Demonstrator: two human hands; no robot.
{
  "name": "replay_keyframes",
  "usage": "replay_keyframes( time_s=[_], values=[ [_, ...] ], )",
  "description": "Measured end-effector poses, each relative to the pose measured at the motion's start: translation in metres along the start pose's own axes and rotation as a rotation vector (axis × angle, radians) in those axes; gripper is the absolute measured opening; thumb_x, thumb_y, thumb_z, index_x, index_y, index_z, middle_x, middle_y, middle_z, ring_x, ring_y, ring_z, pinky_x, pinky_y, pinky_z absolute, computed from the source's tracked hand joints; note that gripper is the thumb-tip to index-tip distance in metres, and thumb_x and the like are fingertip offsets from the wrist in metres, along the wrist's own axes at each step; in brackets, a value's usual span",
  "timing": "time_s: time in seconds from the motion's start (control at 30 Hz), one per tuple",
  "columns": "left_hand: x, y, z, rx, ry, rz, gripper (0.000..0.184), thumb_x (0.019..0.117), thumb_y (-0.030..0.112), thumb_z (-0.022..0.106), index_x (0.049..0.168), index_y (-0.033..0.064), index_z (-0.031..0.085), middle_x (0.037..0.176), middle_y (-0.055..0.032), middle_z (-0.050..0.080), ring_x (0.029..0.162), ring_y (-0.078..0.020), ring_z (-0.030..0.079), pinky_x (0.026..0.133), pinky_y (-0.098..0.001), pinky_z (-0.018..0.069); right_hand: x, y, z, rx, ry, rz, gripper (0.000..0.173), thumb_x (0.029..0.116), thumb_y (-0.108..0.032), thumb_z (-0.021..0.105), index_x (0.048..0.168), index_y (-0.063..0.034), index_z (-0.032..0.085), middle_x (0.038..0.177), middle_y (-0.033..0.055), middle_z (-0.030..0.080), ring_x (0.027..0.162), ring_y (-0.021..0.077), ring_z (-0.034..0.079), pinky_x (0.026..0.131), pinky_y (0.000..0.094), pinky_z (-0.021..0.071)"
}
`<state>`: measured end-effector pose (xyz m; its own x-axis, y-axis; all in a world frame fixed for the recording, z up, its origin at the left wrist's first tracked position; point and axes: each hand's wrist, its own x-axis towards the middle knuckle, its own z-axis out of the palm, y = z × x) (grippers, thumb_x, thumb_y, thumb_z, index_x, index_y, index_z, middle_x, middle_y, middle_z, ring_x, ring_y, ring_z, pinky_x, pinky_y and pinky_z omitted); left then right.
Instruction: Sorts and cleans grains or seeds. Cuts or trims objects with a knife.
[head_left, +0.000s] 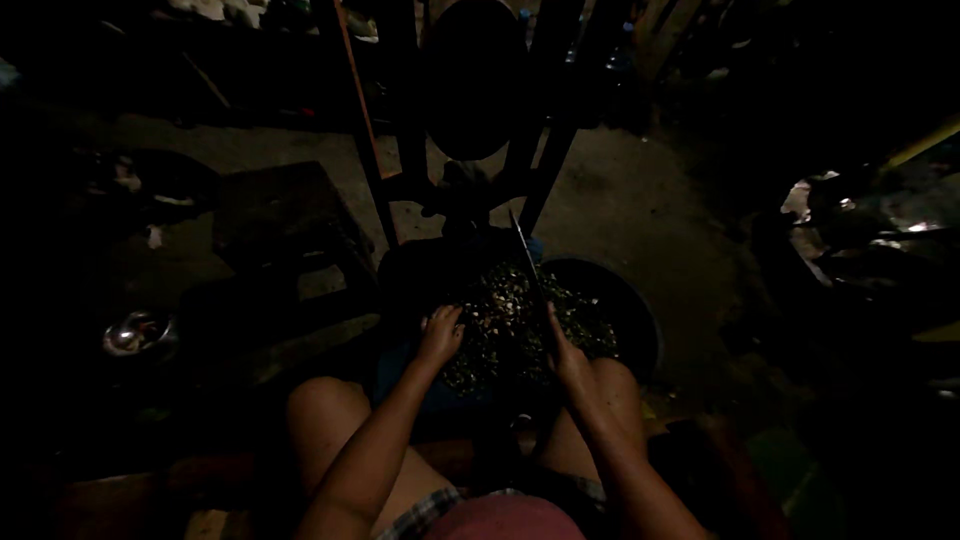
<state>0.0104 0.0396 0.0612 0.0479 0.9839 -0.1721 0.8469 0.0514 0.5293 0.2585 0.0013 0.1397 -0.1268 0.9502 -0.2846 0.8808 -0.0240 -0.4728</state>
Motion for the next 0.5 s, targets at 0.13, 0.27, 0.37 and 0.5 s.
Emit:
replay_keyframes(
  time_s=[0.13,0.27,0.37,0.5],
  values=[
    [0.002,0.0,0.002,0.017,-0.037,0.009,0.043,0.1079,0.025,0.049,0.149,0.014,0.056,0.157,-0.0105,0.048,0.149,-0.0286,0.041,0.121,-0.0579,0.0275,0.01,0.01,0.02,-0.072,-0.176,0.097,0.071,0.1094,-0.025,0.042,0.165,-0.0365,-0.001,0.12,0.0233,0.067,0.103,0.0413,0.069,0.092,0.0573,0.0535],
    [-0.001,-0.002,0.001,0.006,-0.024,0.03,0.041,0.1076,0.025,0.051,0.147,0.0139,0.058,0.155,-0.0121,0.05,0.147,-0.0297,0.043,0.121,-0.0577,0.0273,0.002,0.017,-0.001,0.017,-0.071,0.028,0.068,0.1087,-0.016,0.042,0.166,-0.0311,0.008,0.118,0.0239,0.069,0.1,0.0398,0.07,0.091,0.0555,0.0534],
    [-0.002,-0.003,0.002,-0.006,-0.01,0.04,0.041,0.1074,0.026,0.051,0.146,0.0142,0.059,0.155,-0.012,0.05,0.147,-0.0297,0.042,0.122,-0.0577,0.0266,-0.005,0.032,-0.008,0.056,0.117,-0.003,0.069,0.1079,-0.015,0.044,0.166,-0.0267,0.01,0.115,0.0236,0.07,0.091,0.0356,0.071,0.085,0.0519,0.0557],
    [-0.003,0.0,-0.001,-0.009,0.006,0.047,0.041,0.1066,0.026,0.053,0.146,0.0152,0.06,0.156,-0.0122,0.05,0.147,-0.0294,0.043,0.121,-0.0575,0.0278,-0.005,0.045,0.009,0.103,0.051,0.118,0.067,0.1095,-0.019,0.04,0.166,-0.0257,0.007,0.116,0.0248,0.069,0.093,0.0341,0.07,0.089,0.051,0.0546]
  ],
)
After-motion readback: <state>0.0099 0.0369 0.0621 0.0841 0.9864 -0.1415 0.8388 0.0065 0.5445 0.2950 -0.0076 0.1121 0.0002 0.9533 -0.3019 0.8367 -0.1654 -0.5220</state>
